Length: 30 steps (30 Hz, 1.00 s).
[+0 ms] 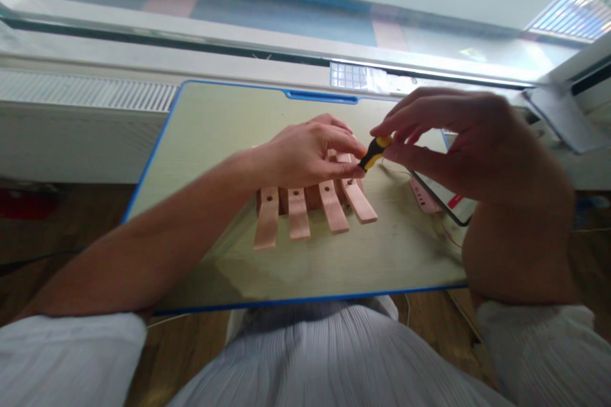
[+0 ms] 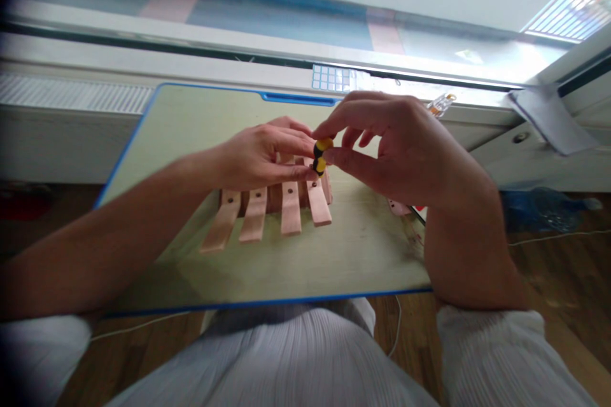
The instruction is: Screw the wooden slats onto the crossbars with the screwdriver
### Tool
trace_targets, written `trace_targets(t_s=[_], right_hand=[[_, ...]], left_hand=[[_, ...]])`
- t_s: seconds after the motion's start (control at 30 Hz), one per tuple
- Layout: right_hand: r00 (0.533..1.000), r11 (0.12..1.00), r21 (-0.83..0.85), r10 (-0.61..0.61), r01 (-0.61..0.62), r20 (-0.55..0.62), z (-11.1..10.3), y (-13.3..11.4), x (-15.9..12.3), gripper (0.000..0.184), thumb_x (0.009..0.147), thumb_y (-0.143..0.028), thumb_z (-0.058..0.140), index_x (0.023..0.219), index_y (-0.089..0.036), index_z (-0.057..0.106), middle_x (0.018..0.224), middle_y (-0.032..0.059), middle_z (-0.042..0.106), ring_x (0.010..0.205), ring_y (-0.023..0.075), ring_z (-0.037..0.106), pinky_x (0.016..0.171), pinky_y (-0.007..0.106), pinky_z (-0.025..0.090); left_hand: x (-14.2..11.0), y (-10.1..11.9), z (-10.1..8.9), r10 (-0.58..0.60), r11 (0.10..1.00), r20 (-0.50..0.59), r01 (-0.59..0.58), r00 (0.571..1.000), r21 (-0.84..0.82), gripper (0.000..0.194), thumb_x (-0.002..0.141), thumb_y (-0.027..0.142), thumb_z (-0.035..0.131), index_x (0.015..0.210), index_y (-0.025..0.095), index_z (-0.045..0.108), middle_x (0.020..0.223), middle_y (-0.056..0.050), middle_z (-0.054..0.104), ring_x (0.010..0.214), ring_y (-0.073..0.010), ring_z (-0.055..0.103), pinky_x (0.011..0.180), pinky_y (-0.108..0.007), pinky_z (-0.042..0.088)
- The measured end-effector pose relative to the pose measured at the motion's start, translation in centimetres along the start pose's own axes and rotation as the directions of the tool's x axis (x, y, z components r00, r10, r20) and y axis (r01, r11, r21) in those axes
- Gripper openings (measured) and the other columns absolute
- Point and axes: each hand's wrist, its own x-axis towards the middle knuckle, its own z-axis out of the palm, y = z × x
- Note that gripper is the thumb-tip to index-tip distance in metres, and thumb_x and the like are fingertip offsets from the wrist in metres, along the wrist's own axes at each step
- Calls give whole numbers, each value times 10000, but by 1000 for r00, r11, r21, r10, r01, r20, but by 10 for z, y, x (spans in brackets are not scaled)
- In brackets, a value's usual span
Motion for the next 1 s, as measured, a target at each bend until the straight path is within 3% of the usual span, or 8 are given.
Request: trace_targets(t_s=[0.1,0.23,0.57,0.67,0.77,0.87,1.0], right_hand=[[1000,999,-38,2,-2,-1,1,1,0,58,975,-301,847,1016,-263,832,1008,48,826,848,234,760,746,425,651],[997,998,-57,28,-32,-68,9,3,2,145,937,-379,872,945,-261,788,855,18,766,774,218,721,684,384,612],[988,990,-138,12,-34,-152,25,5,7,309,955,-405,858,748,-257,683,740,16,675,723,211,645,716,394,568],[986,994,-86,52,-67,-161,17,0,5,214,940,-406,888,854,-262,754,812,19,734,752,216,694,686,372,591],[993,999,-27,44,-47,-111,8,-4,2,131,952,-347,875,1037,-252,844,1012,51,833,801,222,746,703,387,639],[999,999,9,-47,48,-22,2,-3,1,164,981,-257,831,1131,-281,894,1122,61,870,882,233,779,777,413,667],[998,998,-18,-66,65,-25,2,0,1,188,1002,-254,800,1144,-328,898,1118,41,864,894,242,783,790,439,671]], left_hand=[[1,0,0,18,999,-20,-19,1000,-31,361,970,545,833,1279,372,903,1233,-47,880,1332,-285,719,1177,-443,555],[3,2,-1,29,998,-19,-30,999,-48,332,974,557,821,1235,375,917,1154,-41,883,1299,-278,737,1184,-445,546],[4,6,-2,47,995,-37,-50,998,-89,246,1021,465,790,1150,308,928,1215,-59,870,1167,-238,760,1098,-404,562],[4,5,-2,56,994,-18,-58,998,-93,246,1034,450,779,1177,314,926,1242,-62,870,1188,-242,754,1133,-414,558],[4,4,-2,68,993,4,-67,998,-95,266,1052,461,767,1241,346,913,1299,-56,867,1261,-254,740,1197,-432,533],[4,2,-3,71,994,14,-70,997,-85,266,1073,471,749,1272,382,901,1325,-37,863,1294,-246,726,1256,-435,489],[3,3,-4,46,998,22,-45,999,-49,312,1084,543,722,1288,381,895,1304,-33,861,1306,-248,705,1276,-428,461]])
